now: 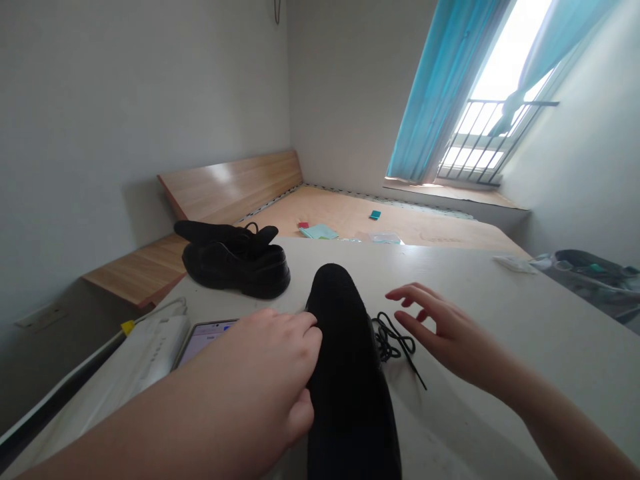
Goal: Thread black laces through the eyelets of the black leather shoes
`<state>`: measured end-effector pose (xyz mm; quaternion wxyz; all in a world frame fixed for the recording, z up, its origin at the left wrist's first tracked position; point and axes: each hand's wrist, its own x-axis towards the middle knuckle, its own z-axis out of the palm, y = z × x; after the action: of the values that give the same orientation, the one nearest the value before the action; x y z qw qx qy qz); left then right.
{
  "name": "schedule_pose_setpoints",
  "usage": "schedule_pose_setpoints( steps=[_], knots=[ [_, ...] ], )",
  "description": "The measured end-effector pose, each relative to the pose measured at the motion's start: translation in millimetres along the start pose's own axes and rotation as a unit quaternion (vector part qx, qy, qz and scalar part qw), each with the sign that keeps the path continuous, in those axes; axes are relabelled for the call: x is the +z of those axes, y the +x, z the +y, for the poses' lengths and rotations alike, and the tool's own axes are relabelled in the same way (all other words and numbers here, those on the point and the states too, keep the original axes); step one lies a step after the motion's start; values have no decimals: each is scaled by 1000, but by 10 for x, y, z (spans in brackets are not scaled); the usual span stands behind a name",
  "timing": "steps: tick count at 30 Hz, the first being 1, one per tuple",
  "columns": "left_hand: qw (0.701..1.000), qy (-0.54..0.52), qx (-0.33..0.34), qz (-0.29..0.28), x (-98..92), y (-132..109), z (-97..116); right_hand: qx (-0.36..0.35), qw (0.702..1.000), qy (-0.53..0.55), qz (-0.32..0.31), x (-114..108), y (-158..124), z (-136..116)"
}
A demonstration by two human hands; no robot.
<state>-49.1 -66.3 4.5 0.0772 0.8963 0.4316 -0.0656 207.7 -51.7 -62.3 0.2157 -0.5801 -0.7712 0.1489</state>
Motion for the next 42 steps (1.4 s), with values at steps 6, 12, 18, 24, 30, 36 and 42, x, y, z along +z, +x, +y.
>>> schedule_pose_setpoints(
  steps=[6, 12, 18, 24, 30, 36, 42],
  knots=[
    [998, -34, -22, 39, 22, 4, -47, -64, 996, 15, 68, 172, -88, -387],
    [998, -5, -44, 46, 54, 31, -84, 20, 994, 96, -38, 219, 169, -435],
    [994, -30, -60, 86, 65, 70, -133, -13, 940, 338, 38, 70, 192, -625],
    [995, 2, -67, 70, 25, 98, -70, 73, 819, 565, 76, -499, 138, -455],
    [995, 17, -5, 96, 83, 131, 39, 221, 844, 484, -70, -115, 225, -265],
    [992, 18, 19, 123, 184, 185, 107, 134, 914, 384, 10, 424, 268, -343],
    [994, -7, 48, 103, 141, 255, 148, 21, 972, 221, -73, 105, 96, -394]
  ],
)
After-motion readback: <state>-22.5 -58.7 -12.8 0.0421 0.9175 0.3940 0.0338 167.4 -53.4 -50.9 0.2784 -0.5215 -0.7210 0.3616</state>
